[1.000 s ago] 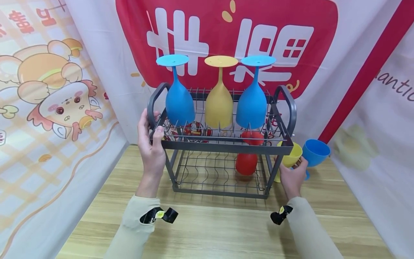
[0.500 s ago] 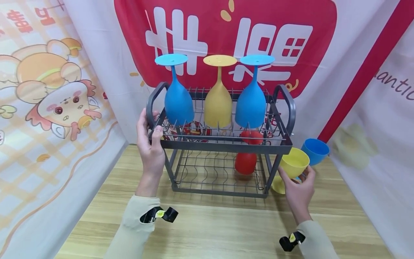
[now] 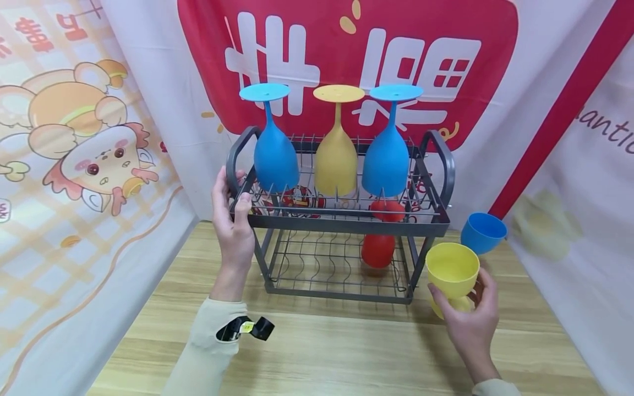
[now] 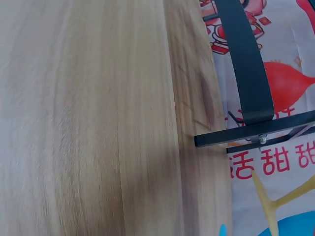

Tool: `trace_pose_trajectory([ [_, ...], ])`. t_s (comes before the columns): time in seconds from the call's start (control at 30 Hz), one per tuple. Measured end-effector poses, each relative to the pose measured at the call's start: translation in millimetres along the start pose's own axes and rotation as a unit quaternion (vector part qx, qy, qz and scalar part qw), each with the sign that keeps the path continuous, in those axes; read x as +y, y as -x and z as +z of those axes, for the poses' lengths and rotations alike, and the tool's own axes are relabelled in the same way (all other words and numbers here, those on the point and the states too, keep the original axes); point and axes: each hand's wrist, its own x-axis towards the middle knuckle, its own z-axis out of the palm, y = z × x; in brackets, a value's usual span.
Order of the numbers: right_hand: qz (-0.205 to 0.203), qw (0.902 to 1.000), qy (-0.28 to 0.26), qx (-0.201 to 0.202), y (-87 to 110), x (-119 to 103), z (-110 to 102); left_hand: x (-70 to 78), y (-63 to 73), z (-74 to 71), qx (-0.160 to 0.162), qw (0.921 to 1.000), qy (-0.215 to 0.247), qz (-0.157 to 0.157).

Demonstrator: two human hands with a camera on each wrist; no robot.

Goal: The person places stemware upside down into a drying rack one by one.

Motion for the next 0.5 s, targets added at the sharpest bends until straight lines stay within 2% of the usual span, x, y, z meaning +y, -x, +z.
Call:
trace_pose_trajectory([
  [0.13,-0.102,0.9947,-0.008,-0.015,5.2,-5,-4,-0.2,0.4,0.1,0.001,1.0000,-0.004,-0.001],
  [0.27,-0.202,0.9779,-0.002,-0.053,7.1,-13,-5,-0.3,0.7,0.6,0.000,1.0000,-0.003,0.001],
  [0.33,-0.237,0.9687,0.007,-0.075,9.2,-18,-3,-0.1,0.8,0.9,0.000,1.0000,-0.001,0.001],
  [0.5,-0.278,0.9512,0.023,-0.131,16.6,-37,6,1.0,0.6,0.8,0.002,1.0000,-0.002,-0.001],
])
